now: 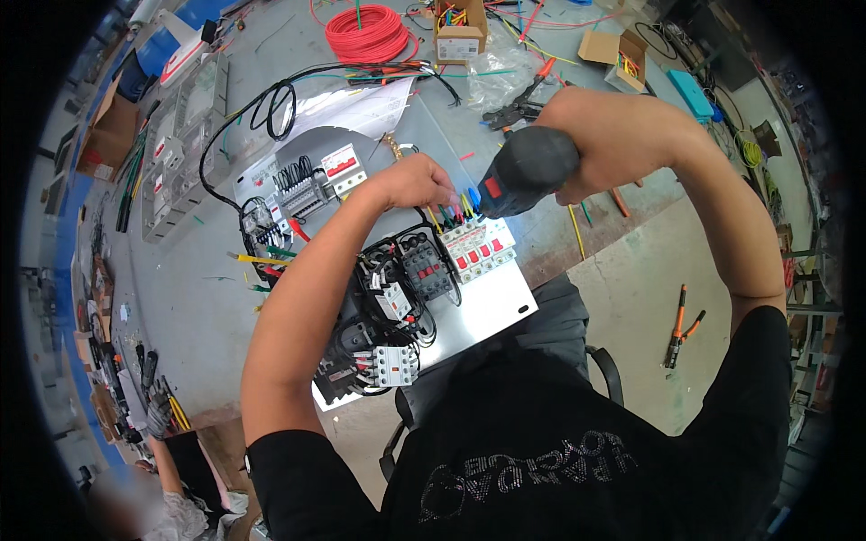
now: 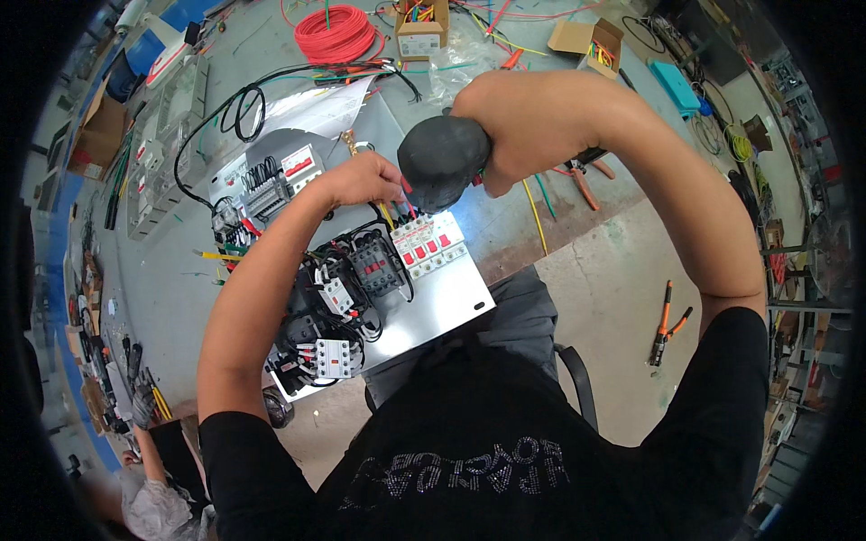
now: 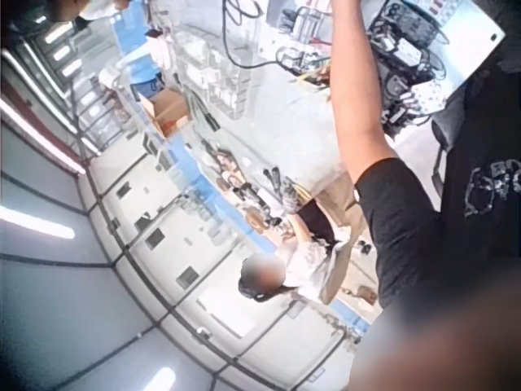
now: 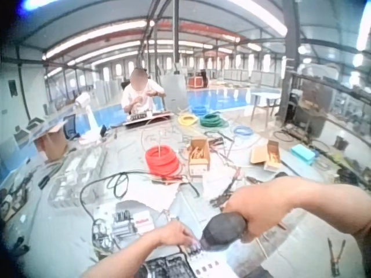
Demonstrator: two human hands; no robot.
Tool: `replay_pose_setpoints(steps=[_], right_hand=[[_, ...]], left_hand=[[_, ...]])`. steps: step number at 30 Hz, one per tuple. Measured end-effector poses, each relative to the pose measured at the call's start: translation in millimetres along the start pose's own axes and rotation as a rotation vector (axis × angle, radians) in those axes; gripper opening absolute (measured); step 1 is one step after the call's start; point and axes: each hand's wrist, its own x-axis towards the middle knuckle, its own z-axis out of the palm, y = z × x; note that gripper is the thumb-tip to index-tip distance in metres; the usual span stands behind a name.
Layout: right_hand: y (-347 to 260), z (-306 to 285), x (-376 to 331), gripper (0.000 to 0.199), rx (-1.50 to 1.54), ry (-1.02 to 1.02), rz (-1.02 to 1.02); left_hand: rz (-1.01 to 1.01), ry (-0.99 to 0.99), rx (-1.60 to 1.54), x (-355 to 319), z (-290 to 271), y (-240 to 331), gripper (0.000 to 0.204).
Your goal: The person strips insulation from multiple colored wires using pliers and inserts them into terminal blocks on an electrical panel. They then use a cordless drill to tighten the terminal screws, securing the wires in place.
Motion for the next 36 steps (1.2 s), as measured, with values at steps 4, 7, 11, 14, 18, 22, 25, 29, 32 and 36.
replay_pose_setpoints(steps=[4,7,11,14,18,22,25,29,32,36], right_hand=[[-3.9,-1.5,3.6,0.029,-0.015,-0.012,-0.015],[-0.8,-5.9,5.6,0.029,-0.021,-0.012,-0.025],[2.1,-3.4,3.8,0.030,-0.040,0.030,-0.063],[-5.2,-4.6,9.0,0.038,-0.057,-0.023,-0.029],[-2.3,-17.1,5.0,0.051,-0.071,0.063,0.013],[-6.9,-31.2,-13.2,0.061,-0.128,0.120,-0.001],[-1.4,-12.7,-4.8,0.064,-0.046,0.058,-0.042],[-6.0,3.0,2.5,0.059,0.018,-0.009,0.031],[-10.7,3.1,4.7,0.058,0.035,-0.009,0.021],[-11.2,6.6,4.9,0.058,0.023,-0.006,0.039]], left_hand=[[0.009,-0.018,0.066,-1.6,-1.5,2.8,0.018],[0.032,-0.039,0.095,-2.7,-3.3,5.9,0.017],[0.016,-0.048,0.146,0.3,-3.0,11.7,0.017],[-0.002,-0.015,0.197,4.2,-2.6,3.1,0.020],[-0.012,-0.064,0.170,0.3,-4.4,13.7,0.020],[-0.002,-0.065,0.130,2.2,-4.2,7.6,0.021],[0.009,-0.080,0.135,4.3,-6.4,4.8,0.021],[0.030,-0.037,0.250,6.4,-4.5,3.8,0.024],[0.032,-0.022,0.235,5.9,-4.8,-1.6,0.026],[0.043,-0.025,0.242,6.7,-4.1,2.3,0.026]])
